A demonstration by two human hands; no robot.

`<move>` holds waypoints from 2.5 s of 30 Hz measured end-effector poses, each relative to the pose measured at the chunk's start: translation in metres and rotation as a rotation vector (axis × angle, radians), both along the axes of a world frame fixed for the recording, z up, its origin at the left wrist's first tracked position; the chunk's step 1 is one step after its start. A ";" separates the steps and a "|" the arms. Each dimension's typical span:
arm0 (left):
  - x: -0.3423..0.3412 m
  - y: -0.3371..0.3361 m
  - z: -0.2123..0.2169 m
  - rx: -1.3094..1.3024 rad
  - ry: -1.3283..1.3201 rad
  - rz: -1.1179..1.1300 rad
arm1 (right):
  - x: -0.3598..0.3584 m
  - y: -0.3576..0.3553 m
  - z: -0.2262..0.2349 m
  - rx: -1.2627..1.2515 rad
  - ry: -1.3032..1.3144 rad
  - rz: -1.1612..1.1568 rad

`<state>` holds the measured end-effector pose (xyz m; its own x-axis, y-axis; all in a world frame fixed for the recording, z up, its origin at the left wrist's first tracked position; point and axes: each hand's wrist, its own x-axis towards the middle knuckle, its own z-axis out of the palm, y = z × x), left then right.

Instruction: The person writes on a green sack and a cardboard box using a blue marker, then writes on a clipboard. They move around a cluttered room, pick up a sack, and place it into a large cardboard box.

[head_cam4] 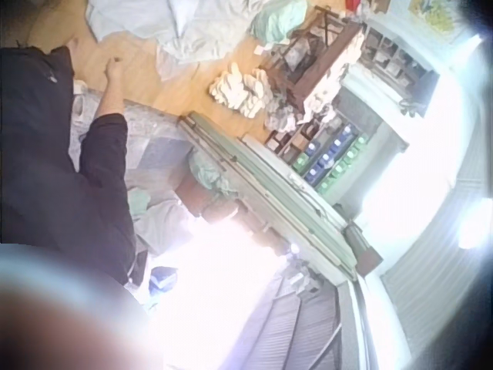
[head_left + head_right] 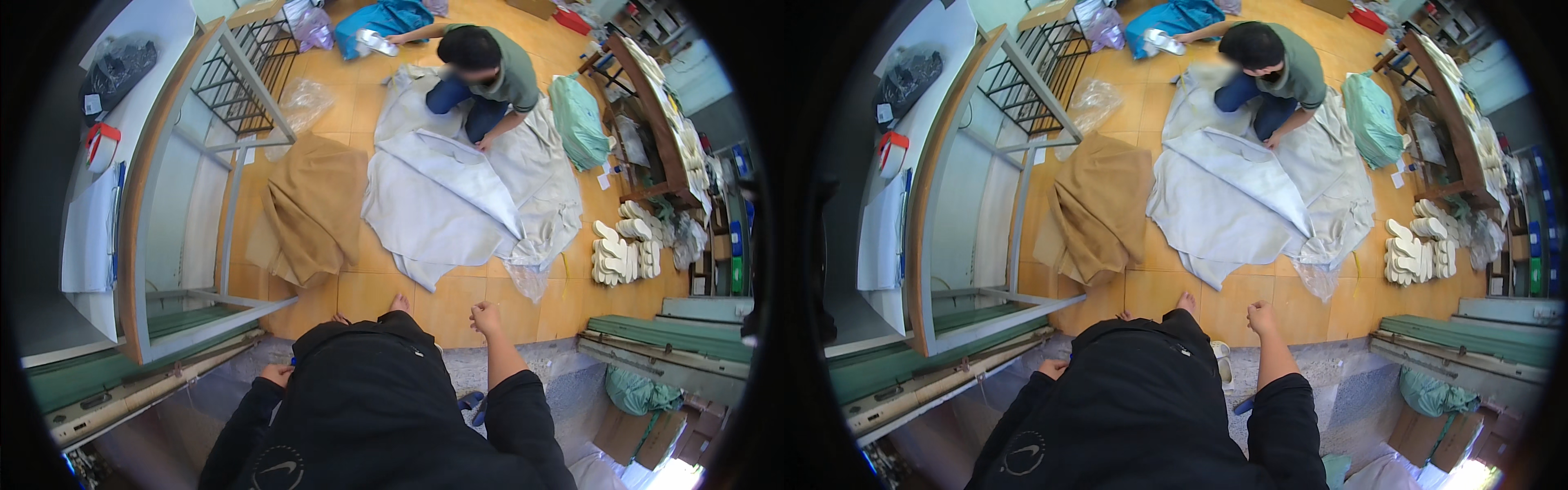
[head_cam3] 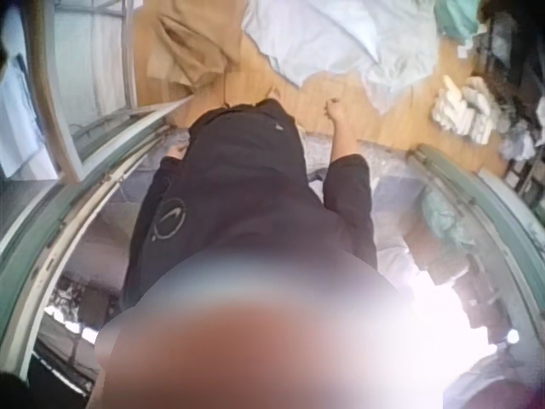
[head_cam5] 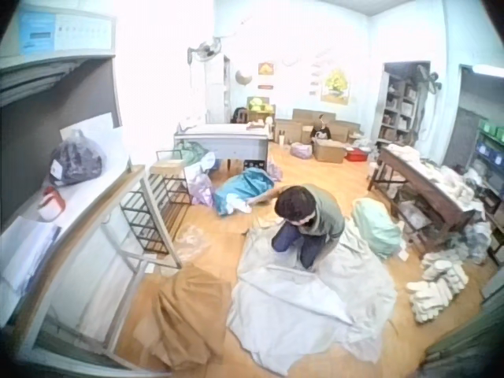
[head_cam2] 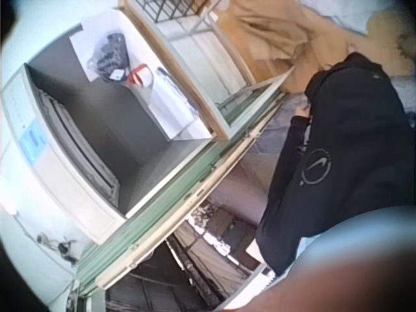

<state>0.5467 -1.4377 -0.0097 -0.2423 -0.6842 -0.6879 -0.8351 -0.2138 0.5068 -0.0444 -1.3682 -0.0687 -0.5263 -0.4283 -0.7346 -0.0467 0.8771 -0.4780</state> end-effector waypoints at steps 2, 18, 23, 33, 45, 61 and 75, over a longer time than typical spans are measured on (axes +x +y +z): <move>0.001 -0.014 -0.030 0.031 0.015 -0.002 | 0.014 0.008 0.008 0.015 0.001 -0.029; 0.052 -0.029 -0.087 -0.004 -0.059 -0.088 | 0.176 -0.033 0.025 -0.060 0.134 0.493; 0.055 -0.023 -0.080 0.032 -0.009 -0.054 | 0.199 -0.032 0.062 0.101 0.093 0.439; 0.047 -0.025 -0.079 -0.066 0.053 -0.029 | 0.208 -0.024 0.081 0.036 0.193 0.593; -0.023 -0.022 -0.045 0.037 0.136 0.256 | 0.075 0.015 -0.014 -0.161 0.097 0.495; -0.085 0.079 -0.006 -0.172 -0.129 0.362 | -0.046 0.055 -0.032 0.145 -0.169 0.416; 0.020 0.125 -0.114 -0.298 -0.150 0.520 | 0.045 -0.088 -0.015 -0.064 0.096 0.892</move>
<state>0.5668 -1.3130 -0.1236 0.2591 -0.8548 -0.4496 -0.7266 -0.4792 0.4924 0.0003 -1.4561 -0.0840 -0.0358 -0.7460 -0.6650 -0.7400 0.4671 -0.4840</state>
